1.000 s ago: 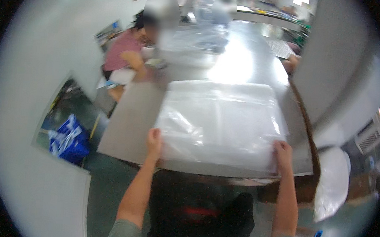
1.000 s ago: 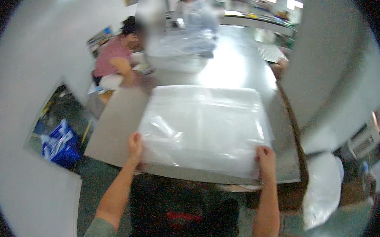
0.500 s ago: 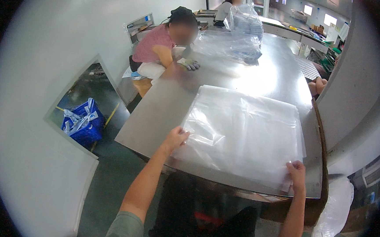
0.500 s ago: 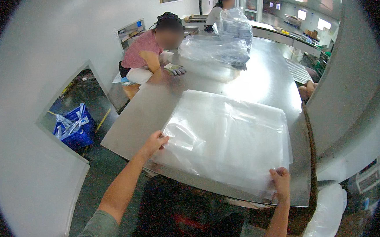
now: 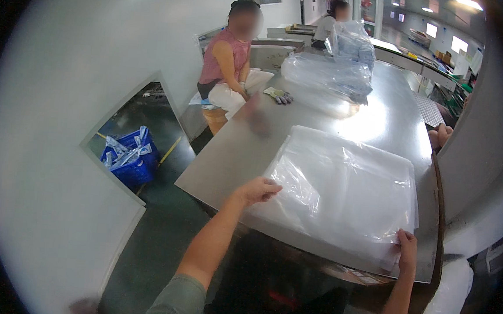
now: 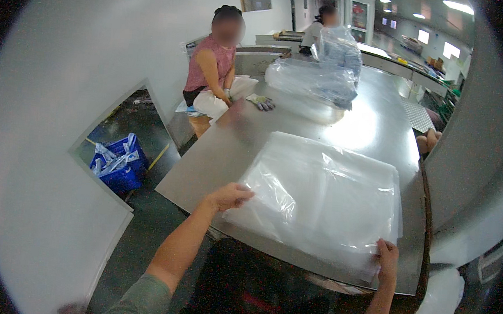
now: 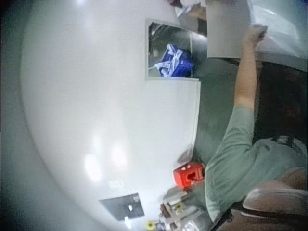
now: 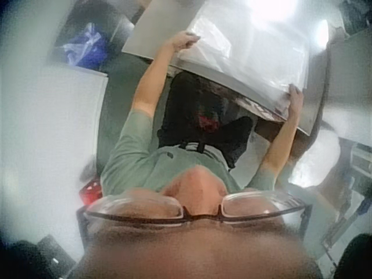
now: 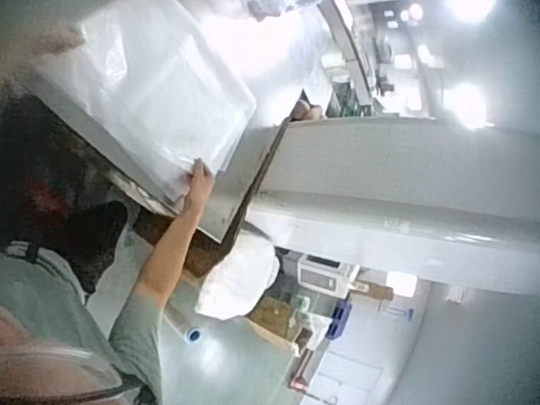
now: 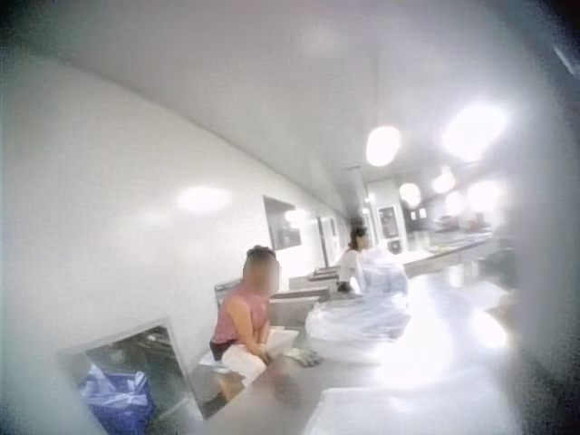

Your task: The person sorts through a stack of clear plastic sheets on a metal table, aligning the edges and separating individual sheets by hand.

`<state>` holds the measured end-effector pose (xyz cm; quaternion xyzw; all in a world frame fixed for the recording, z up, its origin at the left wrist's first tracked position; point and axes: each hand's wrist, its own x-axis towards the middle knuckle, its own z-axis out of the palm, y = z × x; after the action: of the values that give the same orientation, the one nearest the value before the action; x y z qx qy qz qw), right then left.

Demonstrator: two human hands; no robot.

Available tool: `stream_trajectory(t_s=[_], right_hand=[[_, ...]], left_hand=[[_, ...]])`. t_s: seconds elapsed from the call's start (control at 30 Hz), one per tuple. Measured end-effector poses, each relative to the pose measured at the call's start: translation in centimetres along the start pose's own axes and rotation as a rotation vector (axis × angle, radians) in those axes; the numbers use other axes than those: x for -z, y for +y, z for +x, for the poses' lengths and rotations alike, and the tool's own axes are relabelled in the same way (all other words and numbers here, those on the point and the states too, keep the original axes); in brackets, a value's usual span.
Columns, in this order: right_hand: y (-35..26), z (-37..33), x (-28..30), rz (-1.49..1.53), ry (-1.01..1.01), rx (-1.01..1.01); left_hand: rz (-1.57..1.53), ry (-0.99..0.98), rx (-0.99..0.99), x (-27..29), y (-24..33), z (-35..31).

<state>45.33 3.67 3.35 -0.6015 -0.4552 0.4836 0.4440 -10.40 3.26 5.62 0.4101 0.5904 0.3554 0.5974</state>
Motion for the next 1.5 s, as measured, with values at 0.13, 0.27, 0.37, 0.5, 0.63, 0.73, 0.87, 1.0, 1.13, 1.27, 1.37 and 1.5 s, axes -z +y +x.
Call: stream_trajectory(t_s=[0.13,0.27,0.37,0.5,0.63,0.73,0.87,1.0,1.13,1.27,1.37,1.5], right_hand=[[-0.6,-0.4,-0.3,-0.022,0.009,0.024],[0.8,0.8,0.1,-0.024,0.04,0.054],[0.9,1.1,0.1,-0.014,0.102,0.041],[1.1,1.1,-0.3,-0.021,0.181,0.006],[1.3,1.2,-0.2,0.01,0.175,-0.002],[1.6,1.5,-0.3,0.01,0.212,0.004],[0.7,0.6,-0.6,-0.012,0.185,-0.024],[1.5,1.0,-0.6,-0.029,0.181,-0.036],[1.6,0.6,0.7,0.028,0.12,-0.006],[-0.7,-0.8,-0.1,0.074,0.183,0.019],[0.0,0.5,0.7,-0.002,0.244,0.242],[-0.4,1.9,1.4,-0.065,0.253,0.392]], left_hand=[[-0.135,-0.087,0.007,-0.2,0.0,0.0],[-0.144,-0.14,-0.043,-0.4,0.1,0.1],[-0.11,0.033,-0.049,-0.6,-0.3,0.5],[-0.162,0.099,-0.071,-0.8,-2.0,1.2],[-0.122,0.08,-0.069,-0.3,-3.1,2.5],[-0.104,0.099,-0.057,-0.7,-3.3,3.0],[-0.041,0.267,-0.066,-1.8,-3.2,3.0],[0.053,0.537,-0.269,-2.8,-4.0,3.6],[0.203,0.878,-0.731,-5.1,-3.2,5.7],[0.102,0.787,-0.729,-6.5,-1.4,3.8],[-0.08,0.71,-0.694,-6.4,-3.3,5.3],[0.264,0.808,-0.771,-6.2,-4.6,5.2]])
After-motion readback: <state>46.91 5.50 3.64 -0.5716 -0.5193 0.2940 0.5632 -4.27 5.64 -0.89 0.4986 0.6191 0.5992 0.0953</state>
